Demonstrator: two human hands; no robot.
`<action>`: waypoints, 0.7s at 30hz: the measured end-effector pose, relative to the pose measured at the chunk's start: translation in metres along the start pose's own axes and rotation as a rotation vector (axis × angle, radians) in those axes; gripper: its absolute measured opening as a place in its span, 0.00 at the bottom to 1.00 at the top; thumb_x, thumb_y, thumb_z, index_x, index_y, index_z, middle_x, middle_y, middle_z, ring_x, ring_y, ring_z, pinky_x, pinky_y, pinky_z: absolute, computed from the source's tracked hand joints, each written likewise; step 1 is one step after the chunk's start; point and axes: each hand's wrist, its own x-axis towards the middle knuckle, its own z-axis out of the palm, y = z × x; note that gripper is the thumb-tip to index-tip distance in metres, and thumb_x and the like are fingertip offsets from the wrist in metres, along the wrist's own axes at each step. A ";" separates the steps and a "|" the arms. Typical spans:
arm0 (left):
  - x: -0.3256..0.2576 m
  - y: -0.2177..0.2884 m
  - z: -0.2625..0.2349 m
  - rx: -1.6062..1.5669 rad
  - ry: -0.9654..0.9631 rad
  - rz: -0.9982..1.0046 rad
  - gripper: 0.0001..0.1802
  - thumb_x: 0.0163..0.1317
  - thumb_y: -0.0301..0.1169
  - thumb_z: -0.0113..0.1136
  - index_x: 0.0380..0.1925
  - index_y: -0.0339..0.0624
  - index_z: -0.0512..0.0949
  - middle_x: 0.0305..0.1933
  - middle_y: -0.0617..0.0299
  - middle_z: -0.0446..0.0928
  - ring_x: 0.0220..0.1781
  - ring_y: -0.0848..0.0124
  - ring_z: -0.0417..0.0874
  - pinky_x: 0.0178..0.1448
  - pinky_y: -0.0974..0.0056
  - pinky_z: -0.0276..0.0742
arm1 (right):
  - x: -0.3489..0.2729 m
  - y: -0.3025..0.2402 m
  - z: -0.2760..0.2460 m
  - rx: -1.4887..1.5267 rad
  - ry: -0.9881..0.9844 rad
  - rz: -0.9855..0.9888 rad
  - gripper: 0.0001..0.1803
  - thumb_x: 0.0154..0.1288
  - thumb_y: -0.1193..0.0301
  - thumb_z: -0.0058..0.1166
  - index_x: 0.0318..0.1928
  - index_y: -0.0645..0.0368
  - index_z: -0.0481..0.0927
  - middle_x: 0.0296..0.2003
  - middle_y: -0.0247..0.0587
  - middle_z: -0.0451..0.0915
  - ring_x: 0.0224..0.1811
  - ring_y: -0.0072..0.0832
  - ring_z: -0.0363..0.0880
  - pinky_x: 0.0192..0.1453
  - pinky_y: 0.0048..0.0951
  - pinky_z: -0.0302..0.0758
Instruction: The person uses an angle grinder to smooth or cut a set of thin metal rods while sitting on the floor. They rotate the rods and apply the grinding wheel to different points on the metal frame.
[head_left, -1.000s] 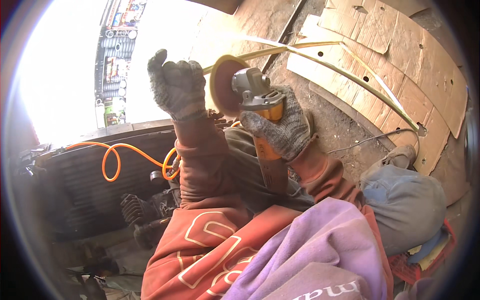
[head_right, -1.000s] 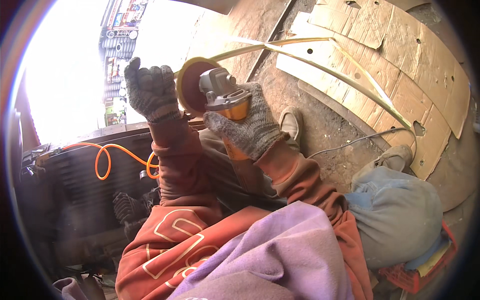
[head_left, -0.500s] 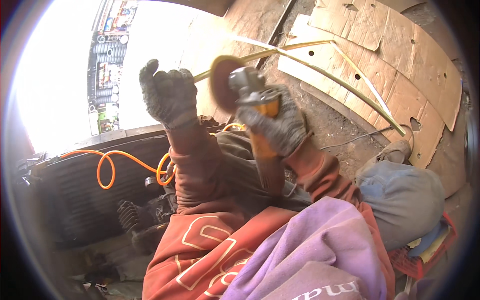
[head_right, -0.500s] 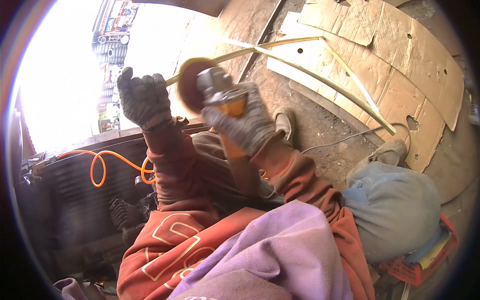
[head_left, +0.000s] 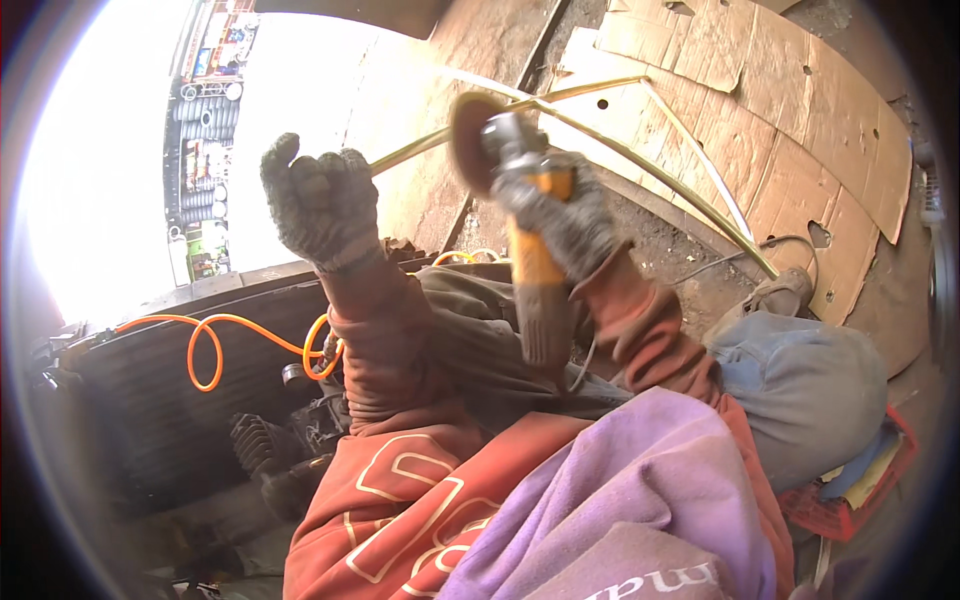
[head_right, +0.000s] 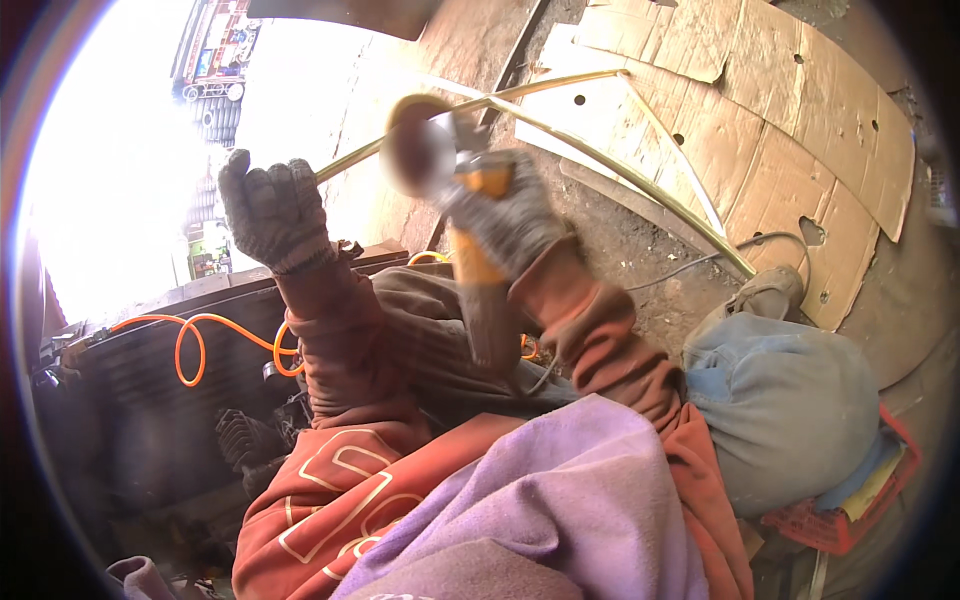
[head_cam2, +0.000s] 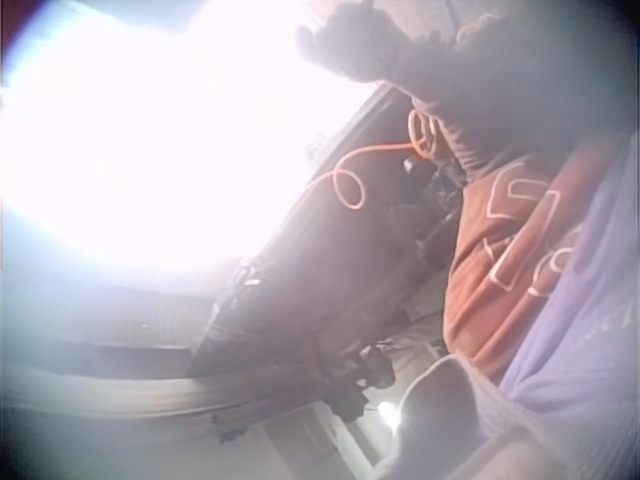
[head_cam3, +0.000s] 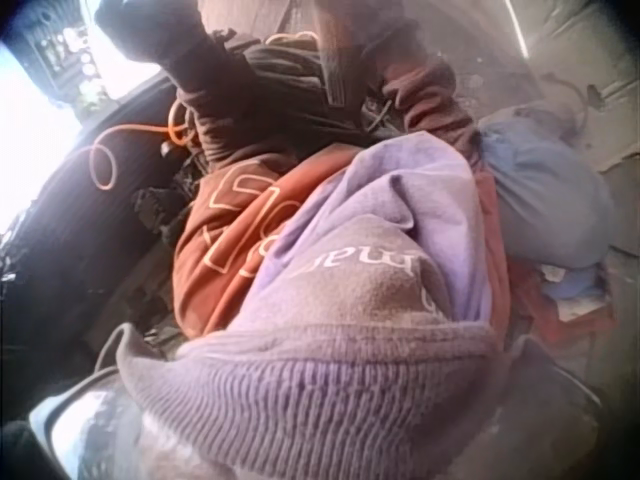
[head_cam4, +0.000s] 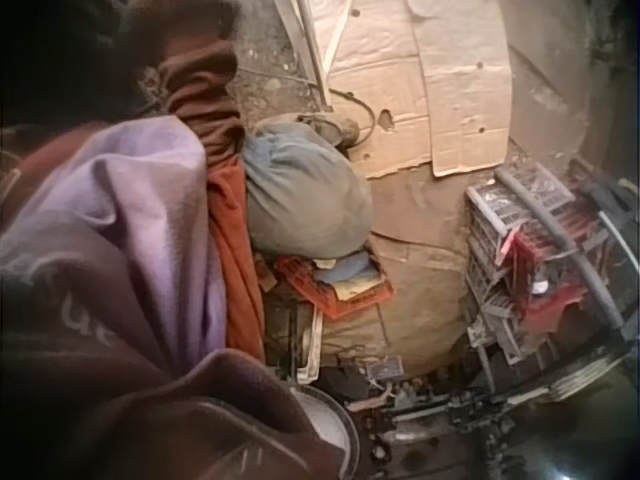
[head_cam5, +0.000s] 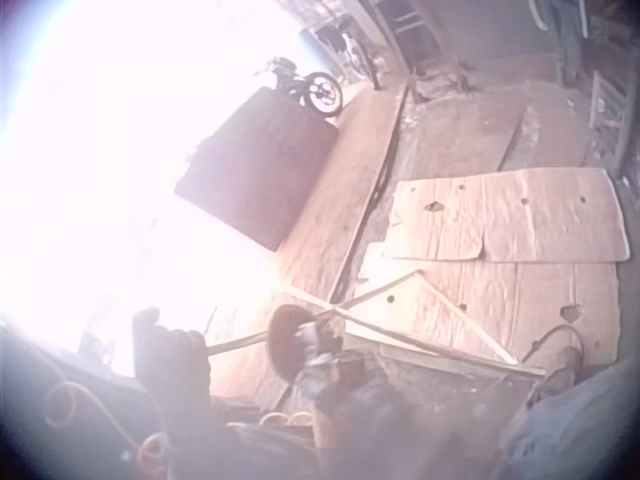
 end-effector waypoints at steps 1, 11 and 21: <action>0.001 -0.002 0.003 0.025 0.120 0.021 0.11 0.67 0.35 0.52 0.42 0.40 0.76 0.15 0.68 0.74 0.19 0.69 0.78 0.30 0.62 0.75 | 0.013 -0.006 -0.018 -0.032 -0.037 0.020 0.21 0.52 0.74 0.69 0.45 0.55 0.73 0.38 0.40 0.81 0.36 0.27 0.82 0.38 0.26 0.82; -0.008 0.003 0.000 0.022 0.152 0.029 0.12 0.69 0.34 0.48 0.45 0.38 0.75 0.15 0.67 0.73 0.22 0.68 0.79 0.32 0.60 0.75 | -0.016 0.001 0.014 -0.057 -0.132 0.028 0.28 0.50 0.70 0.71 0.48 0.56 0.68 0.39 0.38 0.79 0.40 0.22 0.78 0.43 0.26 0.79; -0.009 -0.005 -0.003 0.041 0.101 0.094 0.14 0.69 0.33 0.49 0.47 0.37 0.74 0.17 0.68 0.73 0.24 0.68 0.80 0.34 0.60 0.75 | 0.031 0.004 -0.021 -0.143 0.033 -0.103 0.13 0.55 0.70 0.66 0.41 0.57 0.79 0.30 0.30 0.79 0.27 0.15 0.75 0.32 0.20 0.74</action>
